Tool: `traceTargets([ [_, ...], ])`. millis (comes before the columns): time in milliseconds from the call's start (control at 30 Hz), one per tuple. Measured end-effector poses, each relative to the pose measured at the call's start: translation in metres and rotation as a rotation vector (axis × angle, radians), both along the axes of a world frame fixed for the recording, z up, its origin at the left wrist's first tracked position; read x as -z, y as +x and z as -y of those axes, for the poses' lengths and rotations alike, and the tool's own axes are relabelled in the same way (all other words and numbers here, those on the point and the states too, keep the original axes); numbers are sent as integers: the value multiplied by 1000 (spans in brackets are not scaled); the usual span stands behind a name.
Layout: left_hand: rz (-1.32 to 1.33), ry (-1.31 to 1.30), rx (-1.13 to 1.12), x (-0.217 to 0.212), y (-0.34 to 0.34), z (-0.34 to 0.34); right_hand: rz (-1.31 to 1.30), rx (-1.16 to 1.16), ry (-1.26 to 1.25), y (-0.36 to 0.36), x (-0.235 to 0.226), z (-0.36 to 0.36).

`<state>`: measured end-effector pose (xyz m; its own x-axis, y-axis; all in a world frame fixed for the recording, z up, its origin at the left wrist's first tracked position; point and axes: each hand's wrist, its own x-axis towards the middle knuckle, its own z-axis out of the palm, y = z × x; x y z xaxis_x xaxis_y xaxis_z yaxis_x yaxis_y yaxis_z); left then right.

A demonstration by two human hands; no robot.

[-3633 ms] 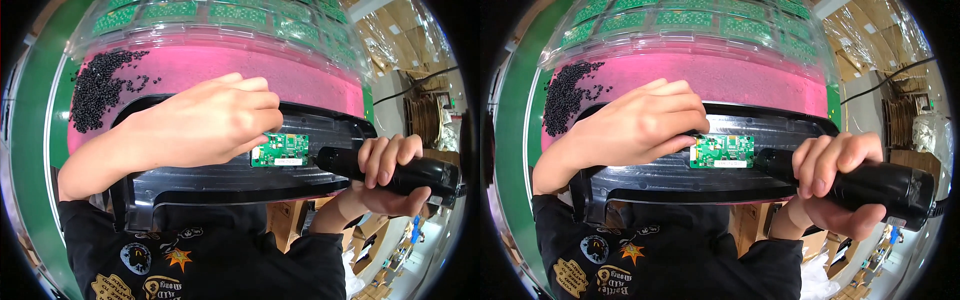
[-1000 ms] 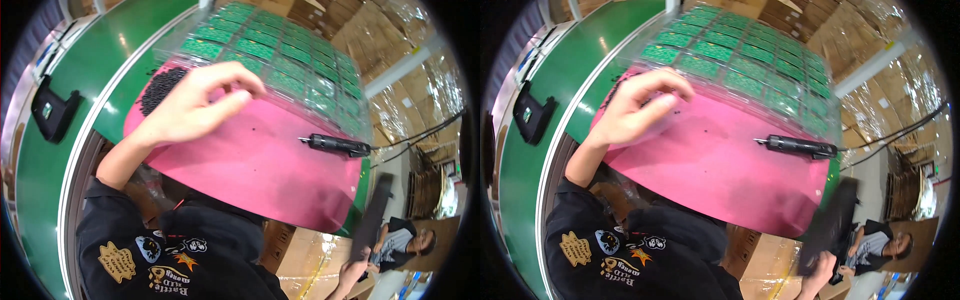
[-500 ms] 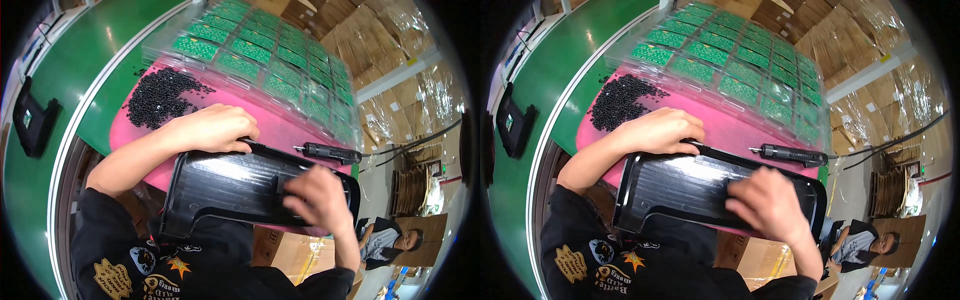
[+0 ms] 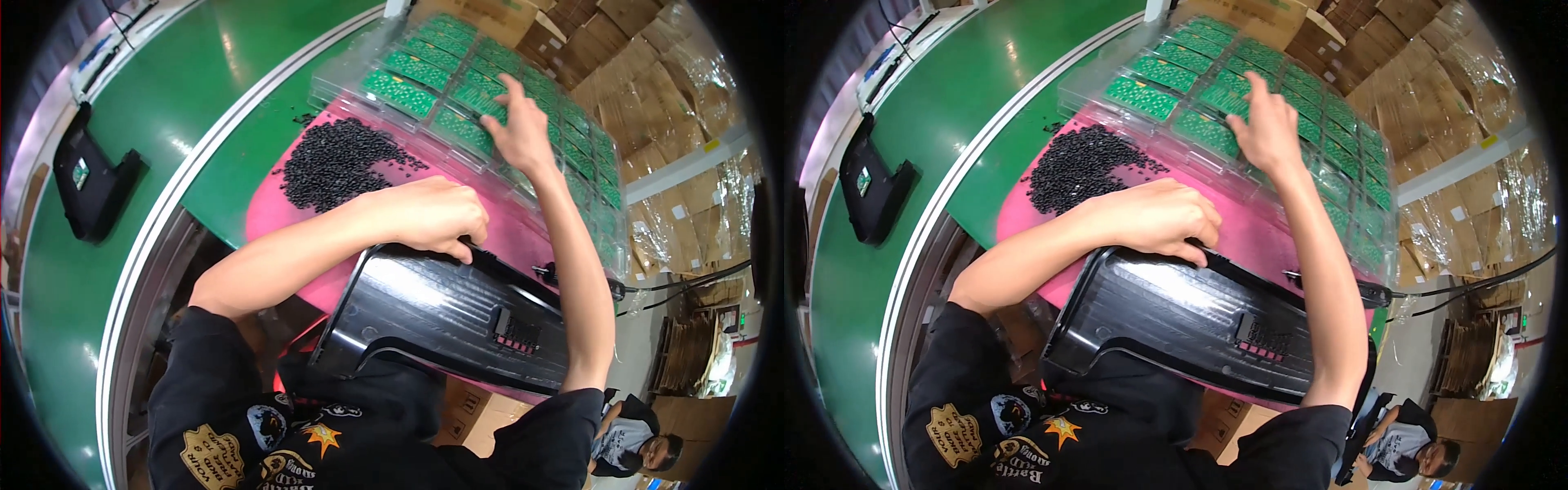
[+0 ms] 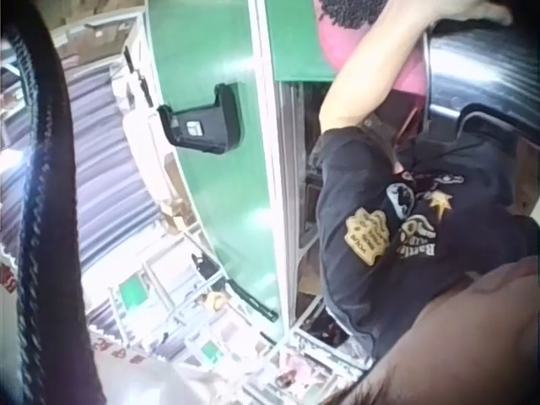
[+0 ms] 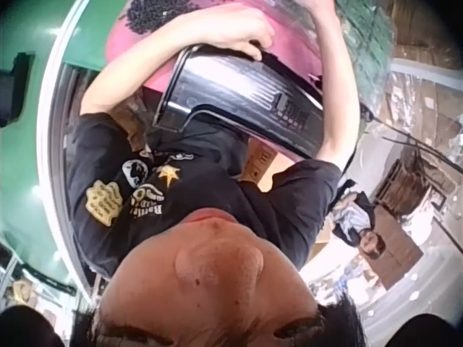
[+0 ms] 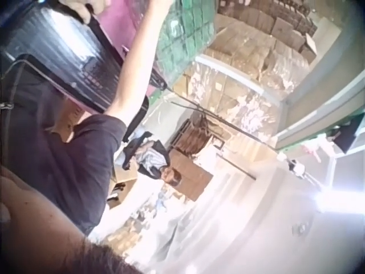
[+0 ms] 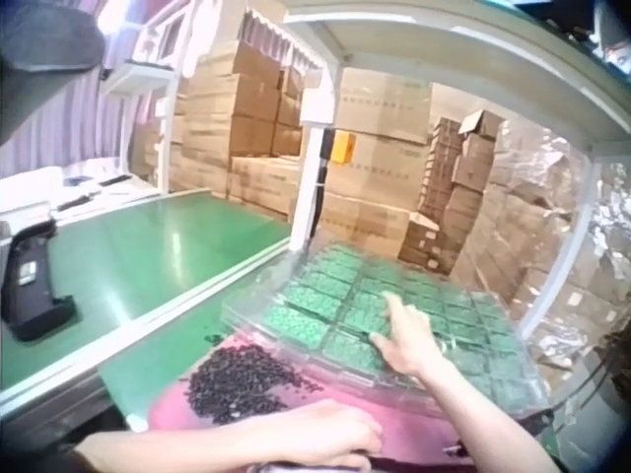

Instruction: Assembling electronic circuit boards into plastic housings using an electric screwdriver and screws.

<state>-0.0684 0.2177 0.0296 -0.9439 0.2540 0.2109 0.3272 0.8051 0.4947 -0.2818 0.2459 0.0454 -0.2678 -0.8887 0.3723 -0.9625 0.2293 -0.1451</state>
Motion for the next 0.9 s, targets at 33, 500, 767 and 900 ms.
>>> traceTargets([
  [33, -3, 18, -16, 1, -1, -1, 106, -18, -121, 4, -4, -5],
  [500, -166, 736, -299, -55, 2, -57, 944, -316, -619, 99, -61, -200],
  [767, 44, 591, -174, -54, -10, -87, 900, -139, -606, 95, -27, -278],
  [900, 94, 480, -163, -37, -14, -95, 803, 52, -339, 82, -8, -315],
])
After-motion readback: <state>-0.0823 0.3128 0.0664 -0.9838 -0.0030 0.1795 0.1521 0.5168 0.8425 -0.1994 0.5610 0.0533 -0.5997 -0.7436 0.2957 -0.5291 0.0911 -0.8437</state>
